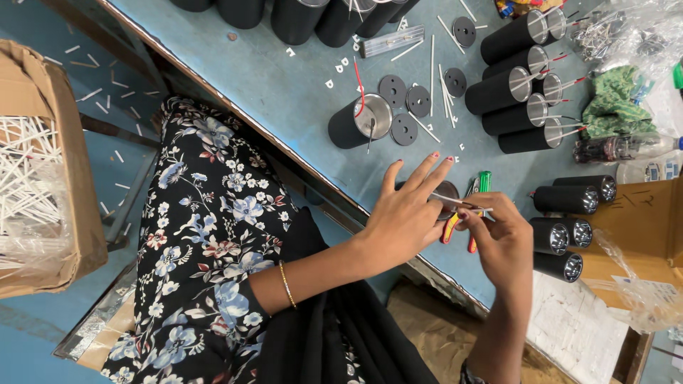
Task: The person sits at a factory workbench assembling cylindrical LED lamp fixtures. They thread white wires through black cylindrical housings, fit metal end pieces and caps onto the cylinders, and use pliers and a screwdriver to secure wire connections, placing finished units in a growing pile.
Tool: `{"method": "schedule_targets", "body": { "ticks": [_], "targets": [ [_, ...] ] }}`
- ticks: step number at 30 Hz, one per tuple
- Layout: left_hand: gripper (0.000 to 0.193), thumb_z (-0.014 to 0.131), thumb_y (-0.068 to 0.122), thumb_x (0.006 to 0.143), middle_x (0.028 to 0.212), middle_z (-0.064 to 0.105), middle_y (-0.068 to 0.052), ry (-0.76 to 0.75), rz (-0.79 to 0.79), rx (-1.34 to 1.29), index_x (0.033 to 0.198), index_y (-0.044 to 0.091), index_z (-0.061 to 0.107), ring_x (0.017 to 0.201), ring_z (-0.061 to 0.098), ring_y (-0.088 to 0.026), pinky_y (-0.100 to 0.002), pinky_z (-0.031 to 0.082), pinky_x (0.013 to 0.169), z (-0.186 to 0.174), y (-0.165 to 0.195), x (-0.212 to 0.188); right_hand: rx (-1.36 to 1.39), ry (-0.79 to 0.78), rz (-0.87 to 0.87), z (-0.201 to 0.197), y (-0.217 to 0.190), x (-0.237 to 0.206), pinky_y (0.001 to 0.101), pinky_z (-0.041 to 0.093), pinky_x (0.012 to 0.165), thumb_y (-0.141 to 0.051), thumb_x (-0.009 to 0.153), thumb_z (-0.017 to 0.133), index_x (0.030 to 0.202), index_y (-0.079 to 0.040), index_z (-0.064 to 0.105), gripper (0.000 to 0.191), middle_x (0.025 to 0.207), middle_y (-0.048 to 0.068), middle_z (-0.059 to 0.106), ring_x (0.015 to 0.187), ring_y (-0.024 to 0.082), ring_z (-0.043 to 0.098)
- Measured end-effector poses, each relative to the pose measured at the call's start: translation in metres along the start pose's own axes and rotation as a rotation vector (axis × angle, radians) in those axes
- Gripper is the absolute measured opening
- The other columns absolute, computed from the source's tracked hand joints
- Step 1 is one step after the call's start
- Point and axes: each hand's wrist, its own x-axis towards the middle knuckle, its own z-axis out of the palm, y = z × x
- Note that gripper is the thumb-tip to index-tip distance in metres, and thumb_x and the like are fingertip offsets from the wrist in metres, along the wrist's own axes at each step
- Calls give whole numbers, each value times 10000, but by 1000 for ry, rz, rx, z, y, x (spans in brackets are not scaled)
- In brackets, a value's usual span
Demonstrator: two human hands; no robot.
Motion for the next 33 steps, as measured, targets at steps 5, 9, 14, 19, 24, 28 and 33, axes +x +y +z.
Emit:
{"method": "schedule_targets", "body": {
  "ticks": [5,9,14,19,24,28,33],
  "targets": [
    [277,766,283,803,1529,473,-203,-19,-23,-66,850,12,734,1503,343,-290,-660,262,1147,5,-3,0,25,0,12,-5,0,-3,254,591,825,34,973,657,1114,87,715,162,1106,116,698,921,139,715],
    [322,757,284,850,1505,487,-207,-13,-13,-90,912,-28,713,1503,356,-291,-662,268,1151,12,-5,-2,-98,122,137,2,-5,-5,252,574,695,22,956,680,1067,71,736,133,966,98,726,809,131,723],
    [355,757,267,861,1495,479,-217,22,-1,-116,984,-55,676,1503,366,-295,-633,284,1161,18,-6,-4,-318,223,164,12,-5,-4,235,497,550,-79,955,742,922,36,701,126,712,46,688,618,82,651],
    [350,757,245,844,1490,474,-213,17,5,-127,998,-56,671,1500,369,-295,-626,284,1163,19,-5,-5,-382,272,63,20,13,0,244,322,520,-150,1011,747,758,17,540,367,591,24,484,588,38,391],
    [360,748,231,829,1488,477,-209,34,15,-126,1027,-58,665,1495,370,-299,-623,282,1158,17,-6,-7,-317,223,59,22,20,2,247,319,513,-120,1030,710,797,7,551,309,623,-7,482,608,33,374],
    [369,755,250,847,1483,479,-212,29,6,-142,1022,-59,655,1485,388,-298,-627,283,1151,16,-6,-7,-44,131,150,10,13,-1,226,371,458,-79,959,693,952,-10,664,75,730,-15,624,604,41,533],
    [376,758,284,862,1474,482,-225,38,-25,-165,988,-52,645,1478,401,-309,-627,285,1143,15,-7,-6,32,105,84,0,10,1,214,489,566,-21,963,707,1001,42,724,76,817,33,687,675,73,603]
  ]
}}
